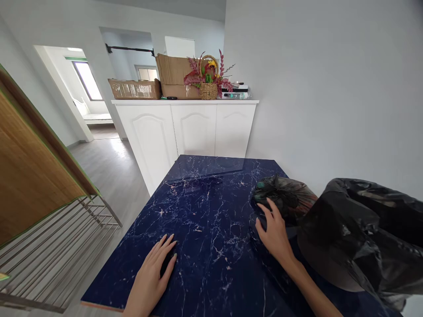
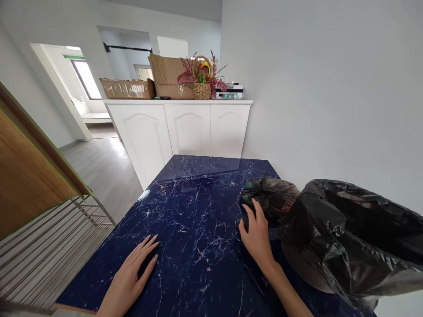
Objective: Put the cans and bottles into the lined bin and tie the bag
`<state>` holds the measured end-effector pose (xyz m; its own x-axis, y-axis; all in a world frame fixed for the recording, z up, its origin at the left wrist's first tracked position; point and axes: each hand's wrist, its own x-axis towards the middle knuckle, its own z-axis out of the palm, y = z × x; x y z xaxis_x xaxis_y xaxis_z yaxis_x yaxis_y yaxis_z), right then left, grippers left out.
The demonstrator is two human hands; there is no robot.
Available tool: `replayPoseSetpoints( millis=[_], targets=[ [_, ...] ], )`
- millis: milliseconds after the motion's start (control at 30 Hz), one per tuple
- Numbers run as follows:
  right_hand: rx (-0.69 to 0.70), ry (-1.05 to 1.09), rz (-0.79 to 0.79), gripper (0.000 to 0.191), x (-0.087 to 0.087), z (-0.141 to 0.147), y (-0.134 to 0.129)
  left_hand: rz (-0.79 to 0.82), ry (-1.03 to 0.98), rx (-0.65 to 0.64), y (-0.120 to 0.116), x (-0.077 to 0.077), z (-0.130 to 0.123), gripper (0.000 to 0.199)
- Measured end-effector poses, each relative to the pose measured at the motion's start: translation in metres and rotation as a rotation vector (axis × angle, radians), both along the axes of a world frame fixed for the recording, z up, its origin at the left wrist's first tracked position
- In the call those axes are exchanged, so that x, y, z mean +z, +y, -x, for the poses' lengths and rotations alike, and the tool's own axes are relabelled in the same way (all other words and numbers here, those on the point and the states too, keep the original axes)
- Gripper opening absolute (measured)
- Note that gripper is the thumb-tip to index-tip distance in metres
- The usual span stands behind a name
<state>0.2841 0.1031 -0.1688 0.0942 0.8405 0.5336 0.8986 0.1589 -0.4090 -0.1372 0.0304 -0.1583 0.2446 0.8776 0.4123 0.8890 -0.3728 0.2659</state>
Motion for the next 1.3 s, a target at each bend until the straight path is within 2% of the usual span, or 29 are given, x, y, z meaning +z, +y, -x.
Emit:
replayPoseSetpoints(
  millis=[100,200,300,400,533,700,833,933,1000,1133,1200,1300],
  targets=[
    [-0.172,-0.054,-0.103,0.049,0.004,-0.016,0.037,-0.02,0.0,-0.002,0.0,-0.001,0.001,0.042],
    [-0.272,-0.039,-0.145,0.053,0.004,-0.029,0.062,-0.029,0.001,0.002,0.001,-0.003,0.002,0.045],
    [-0.328,-0.015,-0.165,0.054,-0.001,-0.033,0.077,-0.044,0.016,0.01,0.002,-0.005,0.004,0.047],
    [-0.302,-0.008,-0.177,0.051,-0.007,-0.027,0.081,-0.052,0.027,0.009,0.004,-0.007,0.004,0.045],
    [-0.139,-0.026,-0.19,0.039,-0.01,-0.005,0.075,-0.067,0.038,0.001,0.005,-0.009,0.006,0.048],
    [0.14,-0.033,-0.181,0.037,-0.004,0.044,0.053,-0.07,0.068,-0.045,0.01,-0.005,-0.006,0.05],
    [0.367,-0.037,-0.156,0.041,0.01,0.081,0.027,-0.013,0.034,-0.145,0.03,0.009,-0.044,0.045],
    [0.577,0.0,-0.16,0.049,0.022,0.094,0.01,-0.026,-0.064,-0.199,0.061,0.022,-0.077,0.05],
    [0.629,0.047,-0.214,0.054,0.027,0.096,0.005,-0.066,-0.152,-0.202,0.084,0.029,-0.093,0.049],
    [0.454,0.166,-0.293,0.053,0.023,0.088,0.01,-0.077,-0.28,-0.227,0.119,0.031,-0.107,0.028],
    [0.36,0.23,-0.265,0.048,0.017,0.083,0.018,-0.072,-0.309,-0.237,0.126,0.028,-0.109,0.022],
    [0.285,0.278,-0.224,0.043,0.009,0.078,0.026,-0.069,-0.355,-0.24,0.128,0.022,-0.108,0.023]
  ],
)
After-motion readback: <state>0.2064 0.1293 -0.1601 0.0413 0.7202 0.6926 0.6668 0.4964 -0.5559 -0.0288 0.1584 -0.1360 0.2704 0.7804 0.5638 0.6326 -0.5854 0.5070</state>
